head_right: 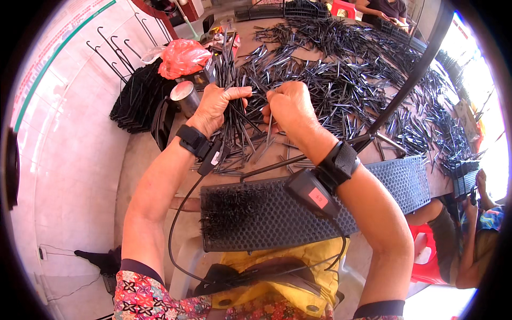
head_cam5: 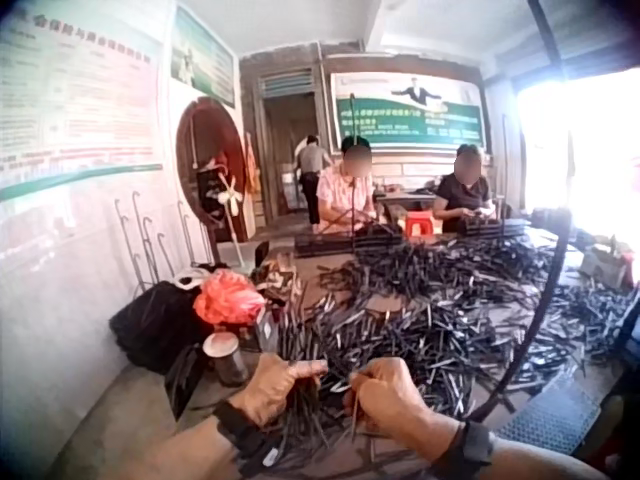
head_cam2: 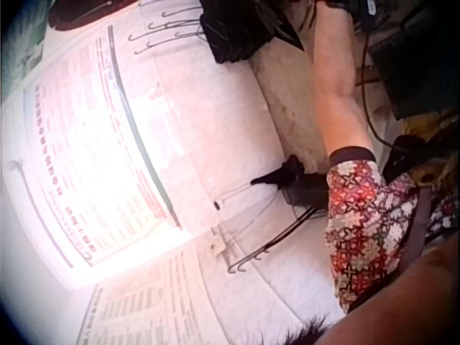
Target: The person inserts black filaments into holes on a rectangular plastic grid by hand while holding a bundle of the filaments in one hand.
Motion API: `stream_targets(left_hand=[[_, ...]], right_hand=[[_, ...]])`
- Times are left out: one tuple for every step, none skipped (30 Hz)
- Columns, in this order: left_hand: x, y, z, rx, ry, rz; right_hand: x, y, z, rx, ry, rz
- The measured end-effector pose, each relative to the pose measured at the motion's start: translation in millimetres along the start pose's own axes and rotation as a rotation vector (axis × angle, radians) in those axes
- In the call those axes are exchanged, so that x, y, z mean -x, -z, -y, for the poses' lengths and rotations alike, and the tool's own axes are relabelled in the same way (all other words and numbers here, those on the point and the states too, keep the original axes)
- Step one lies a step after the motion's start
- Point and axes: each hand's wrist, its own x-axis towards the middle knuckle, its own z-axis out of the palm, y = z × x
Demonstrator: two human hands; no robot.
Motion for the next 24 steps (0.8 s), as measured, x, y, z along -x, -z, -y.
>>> stream_targets(left_hand=[[0,-2,-2,0.044,0.014,0.013],[0,-3,-4,0.086,0.031,0.026],[0,-5,-4,0.128,0.047,0.039],[-2,-6,-4,0.156,0.051,0.05],[-1,-8,-3,0.173,0.038,0.034],[-1,-10,-4,0.191,0.026,0.017],[0,-11,-3,0.208,0.014,0.0],[-1,-12,-2,0.196,-0.031,0.025],[0,-12,-2,0.207,-0.001,0.023],[1,-13,-2,0.219,0.029,0.022],[4,-15,-5,0.228,0.059,0.018],[7,-19,-8,0.23,0.059,-0.002],[10,-22,-11,0.266,0.086,-0.009],[11,-24,-14,0.301,0.11,-0.018],[12,-26,-16,0.337,0.133,-0.027],[9,-25,-13,0.344,0.094,-0.066],[7,-25,-10,0.362,0.079,-0.078],[7,-25,-9,0.38,0.065,-0.09],[6,-25,-8,0.398,0.05,-0.103],[6,-25,-8,0.425,0.065,-0.11],[6,-26,-9,0.452,0.08,-0.117],[6,-25,-9,0.479,0.094,-0.126],[4,-25,-7,0.486,0.074,-0.145],[1,-24,-2,0.493,0.054,-0.164]], right_hand=[[0,-1,0,0.021,0.003,0.016],[0,-3,-1,0.039,0.004,0.033],[0,-4,-3,0.058,0.005,0.049],[-2,-4,-5,0.062,0.015,0.035],[-2,-5,-5,0.069,0.027,0.031],[-2,-6,-4,0.077,0.04,0.028],[-1,-7,-3,0.085,0.052,0.024],[0,-7,-3,0.1,0.057,0.024],[0,-7,-3,0.115,0.063,0.023],[1,-7,-3,0.13,0.068,0.023],[0,-7,-5,0.081,0.06,0.033],[-2,-7,-7,0.033,0.052,0.042],[-2,-7,-9,-0.015,0.045,0.051],[1,-8,-6,0.002,0.035,0.038],[1,-9,-6,0.006,0.031,0.048],[0,-8,-6,0.009,0.028,0.057],[0,-8,-6,0.014,0.024,0.065],[0,-7,-5,-0.014,0.028,0.068],[2,-6,-5,-0.041,0.032,0.072],[3,-4,-5,-0.069,0.033,0.075],[3,-3,-5,-0.11,0.019,0.078],[2,-3,-4,-0.152,0.004,0.081],[2,-2,-3,-0.193,-0.01,0.082],[4,-2,-2,-0.186,-0.024,0.086]])
